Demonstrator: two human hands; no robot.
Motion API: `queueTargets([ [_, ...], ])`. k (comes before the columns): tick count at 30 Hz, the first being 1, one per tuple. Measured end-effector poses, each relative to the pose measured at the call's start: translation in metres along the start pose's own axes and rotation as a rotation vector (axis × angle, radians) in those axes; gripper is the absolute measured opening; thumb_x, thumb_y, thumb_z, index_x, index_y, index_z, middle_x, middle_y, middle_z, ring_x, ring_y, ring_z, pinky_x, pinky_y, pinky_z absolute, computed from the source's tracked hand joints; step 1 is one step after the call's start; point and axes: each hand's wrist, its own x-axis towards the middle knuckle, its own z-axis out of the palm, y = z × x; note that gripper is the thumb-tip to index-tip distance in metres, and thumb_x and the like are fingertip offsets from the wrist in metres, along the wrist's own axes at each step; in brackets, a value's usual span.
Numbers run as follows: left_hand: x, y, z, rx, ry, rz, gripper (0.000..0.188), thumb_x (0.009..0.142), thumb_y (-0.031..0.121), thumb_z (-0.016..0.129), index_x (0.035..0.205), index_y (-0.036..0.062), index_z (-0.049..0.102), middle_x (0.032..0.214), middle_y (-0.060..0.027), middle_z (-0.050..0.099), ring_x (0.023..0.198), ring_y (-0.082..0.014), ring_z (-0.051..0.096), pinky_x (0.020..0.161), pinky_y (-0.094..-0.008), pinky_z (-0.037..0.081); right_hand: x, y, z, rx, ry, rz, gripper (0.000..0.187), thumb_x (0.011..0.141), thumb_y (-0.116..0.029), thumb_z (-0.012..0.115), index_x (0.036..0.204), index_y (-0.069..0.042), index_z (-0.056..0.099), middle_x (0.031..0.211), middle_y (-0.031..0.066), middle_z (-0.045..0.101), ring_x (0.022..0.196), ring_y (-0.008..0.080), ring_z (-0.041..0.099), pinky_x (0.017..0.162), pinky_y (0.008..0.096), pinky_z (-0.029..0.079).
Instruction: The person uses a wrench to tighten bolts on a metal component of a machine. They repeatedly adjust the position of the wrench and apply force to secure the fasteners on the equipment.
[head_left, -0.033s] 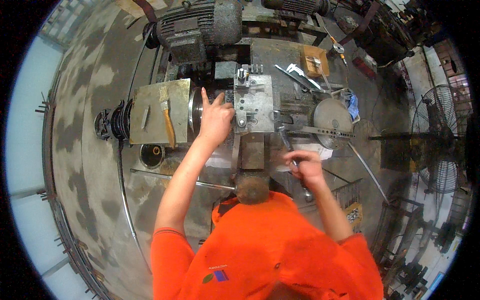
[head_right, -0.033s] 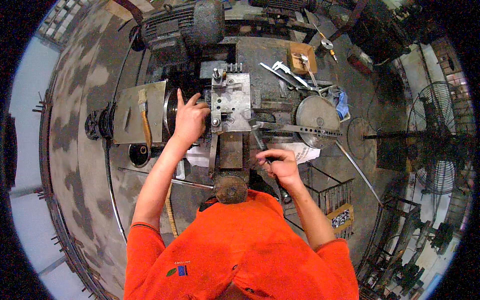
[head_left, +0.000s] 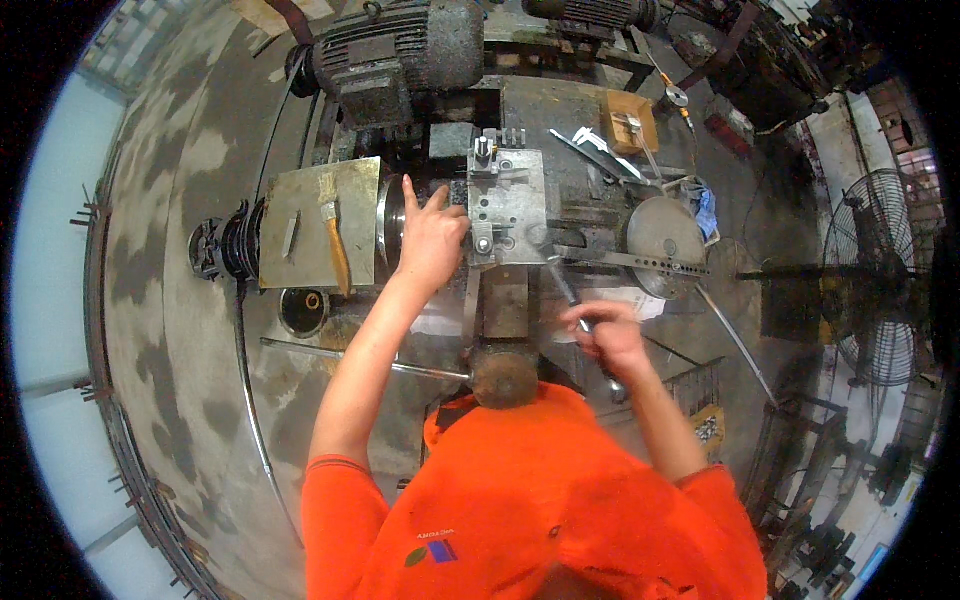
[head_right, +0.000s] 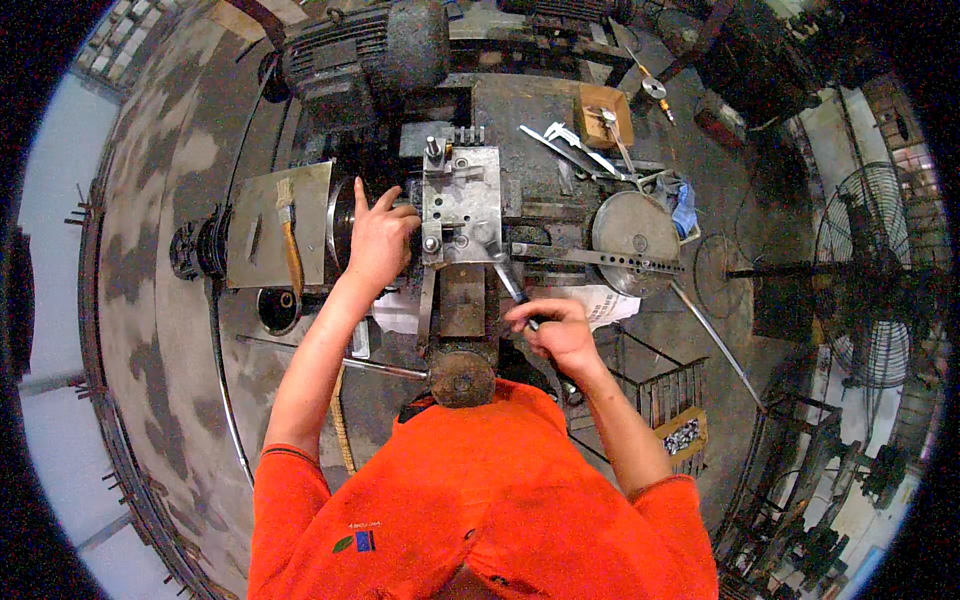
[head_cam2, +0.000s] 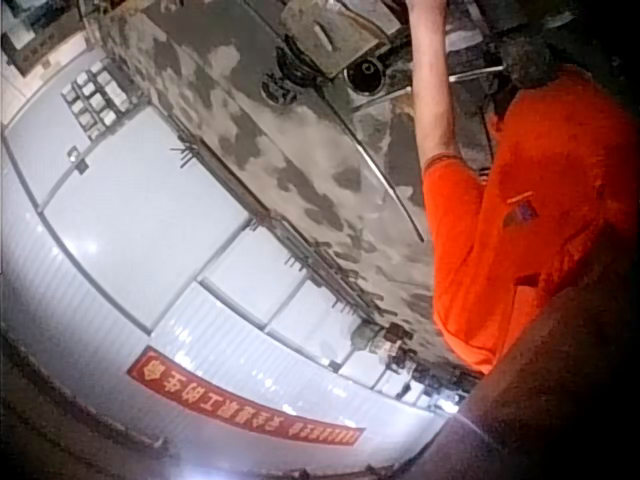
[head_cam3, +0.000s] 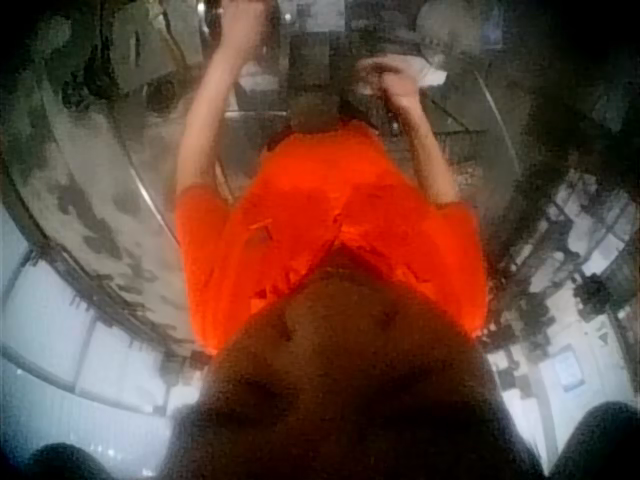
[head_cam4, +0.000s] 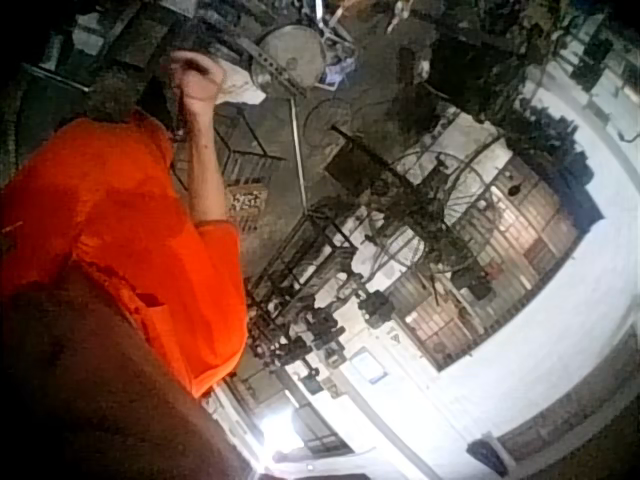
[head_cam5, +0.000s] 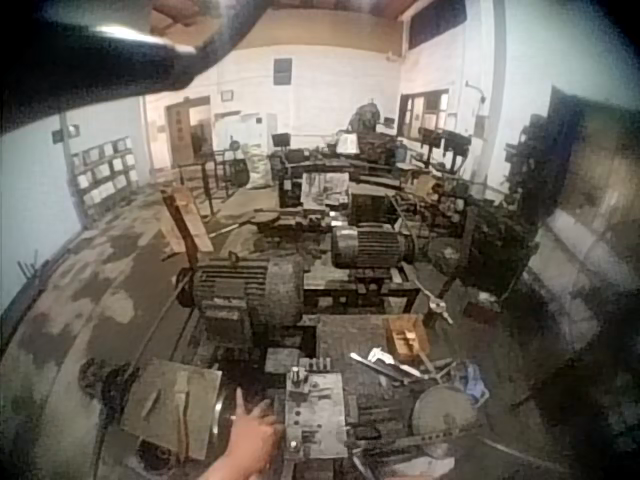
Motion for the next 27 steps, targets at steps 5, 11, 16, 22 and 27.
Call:
queueTargets([
  [5, 0.001, 0.000, 0.002, -0.032, 0.021, -0.008, 0.013, 0.059, 0.002, 0.064, 0.071, 0.0070, 0.066, 0.085, -0.0042, 0.063, 0.113, -0.0311, 0.050, 0.103, -0.0685, 0.013, 0.015, -0.014, 0.022, -0.019, -0.167, 0.098, 0.032, 0.066, 0.007, 0.047, 0.089, 0.003, 0.068, 0.074, 0.0053, 0.061, 0.051, 0.0065, 0.045, 0.041, 0.0217, 0.032],
  [11, 0.002, 0.001, -0.004, 0.012, -0.097, -0.039, 0.027, 0.060, -0.001, 0.060, 0.083, 0.0103, 0.068, 0.094, -0.0011, 0.065, 0.115, -0.0282, 0.049, 0.106, -0.0659, 0.010, 0.013, -0.035, 0.034, 0.014, -0.237, 0.183, 0.034, 0.067, 0.003, 0.046, 0.096, 0.007, 0.065, 0.075, 0.0059, 0.060, 0.049, 0.0072, 0.045, 0.042, 0.0218, 0.034],
  [16, 0.001, 0.001, -0.003, 0.016, -0.096, -0.034, 0.027, 0.060, 0.000, 0.060, 0.083, 0.0100, 0.068, 0.095, -0.0014, 0.065, 0.115, -0.0283, 0.049, 0.106, -0.0658, 0.010, 0.007, -0.027, 0.049, 0.139, -0.201, 0.152, 0.036, 0.066, 0.002, 0.046, 0.098, 0.007, 0.064, 0.075, 0.0056, 0.058, 0.049, 0.0088, 0.047, 0.043, 0.0231, 0.037],
  [22, 0.000, -0.001, -0.001, 0.016, -0.084, -0.023, 0.026, 0.060, 0.000, 0.060, 0.083, 0.0093, 0.068, 0.094, -0.0015, 0.065, 0.115, -0.0283, 0.049, 0.105, -0.0663, 0.012, 0.007, -0.016, 0.058, 0.078, -0.191, 0.117, 0.036, 0.068, 0.000, 0.049, 0.101, 0.006, 0.064, 0.077, 0.0033, 0.059, 0.049, 0.0080, 0.048, 0.044, 0.0238, 0.039],
  [27, 0.000, -0.002, 0.000, 0.014, -0.075, -0.013, 0.026, 0.060, 0.000, 0.060, 0.083, 0.0087, 0.068, 0.095, -0.0015, 0.065, 0.114, -0.0282, 0.049, 0.105, -0.0666, 0.012, 0.013, -0.032, 0.043, -0.081, -0.192, 0.153, 0.032, 0.070, 0.001, 0.052, 0.098, 0.003, 0.067, 0.070, 0.0009, 0.059, 0.049, 0.0067, 0.046, 0.043, 0.0222, 0.034],
])
